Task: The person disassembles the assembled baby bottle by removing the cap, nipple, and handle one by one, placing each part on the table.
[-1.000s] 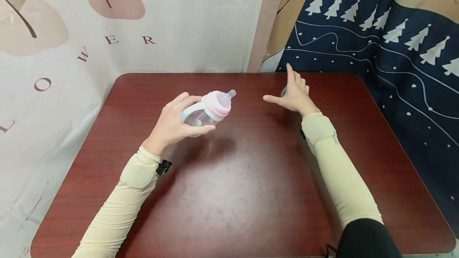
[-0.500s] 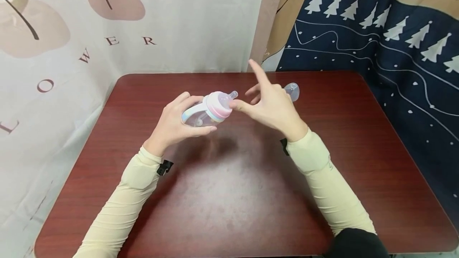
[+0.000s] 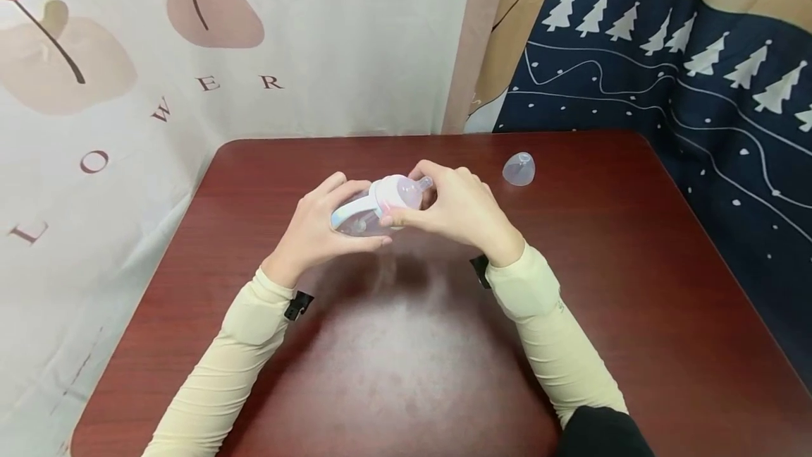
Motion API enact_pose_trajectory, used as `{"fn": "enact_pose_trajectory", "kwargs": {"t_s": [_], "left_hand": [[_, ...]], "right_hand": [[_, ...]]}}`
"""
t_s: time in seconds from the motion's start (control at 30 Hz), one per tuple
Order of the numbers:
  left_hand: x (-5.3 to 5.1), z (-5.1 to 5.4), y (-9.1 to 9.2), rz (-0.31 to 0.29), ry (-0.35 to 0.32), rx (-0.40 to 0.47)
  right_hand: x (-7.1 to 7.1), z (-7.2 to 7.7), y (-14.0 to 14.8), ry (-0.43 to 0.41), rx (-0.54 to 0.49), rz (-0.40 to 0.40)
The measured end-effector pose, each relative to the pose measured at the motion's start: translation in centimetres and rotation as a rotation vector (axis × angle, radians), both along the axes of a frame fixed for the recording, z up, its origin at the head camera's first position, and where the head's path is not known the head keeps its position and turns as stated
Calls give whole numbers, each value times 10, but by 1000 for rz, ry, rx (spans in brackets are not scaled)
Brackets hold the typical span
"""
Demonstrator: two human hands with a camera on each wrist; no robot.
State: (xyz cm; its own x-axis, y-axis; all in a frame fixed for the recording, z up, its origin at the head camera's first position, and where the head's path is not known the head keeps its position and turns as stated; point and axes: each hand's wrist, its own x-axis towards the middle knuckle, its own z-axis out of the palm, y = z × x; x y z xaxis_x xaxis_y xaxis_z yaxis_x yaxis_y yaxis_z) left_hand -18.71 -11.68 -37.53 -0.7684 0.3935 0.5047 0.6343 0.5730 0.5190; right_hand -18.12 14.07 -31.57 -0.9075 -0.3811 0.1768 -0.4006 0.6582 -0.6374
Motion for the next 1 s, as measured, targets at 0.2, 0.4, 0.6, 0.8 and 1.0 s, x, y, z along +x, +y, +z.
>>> {"fn": "enact_pose_trajectory", "kwargs": {"t_s": [0.2,0.4,0.6,0.8,1.0], "left_hand": [[3,-3,2,-11,-9,10],[2,-3,3,-46,-8,59],[1,-1,3,-63,-34,67],[0,-1,-1,-114,-109,113],[2,-2,1,-242,-274,255]], "right_hand": [[3,-3,-1,54,-65,37],[4,-1,-1,102,-94,71],[2,-2,0,127,-103,93],[1,-3,2,145,-114,154],[5,7,13,205,-48,284]]}}
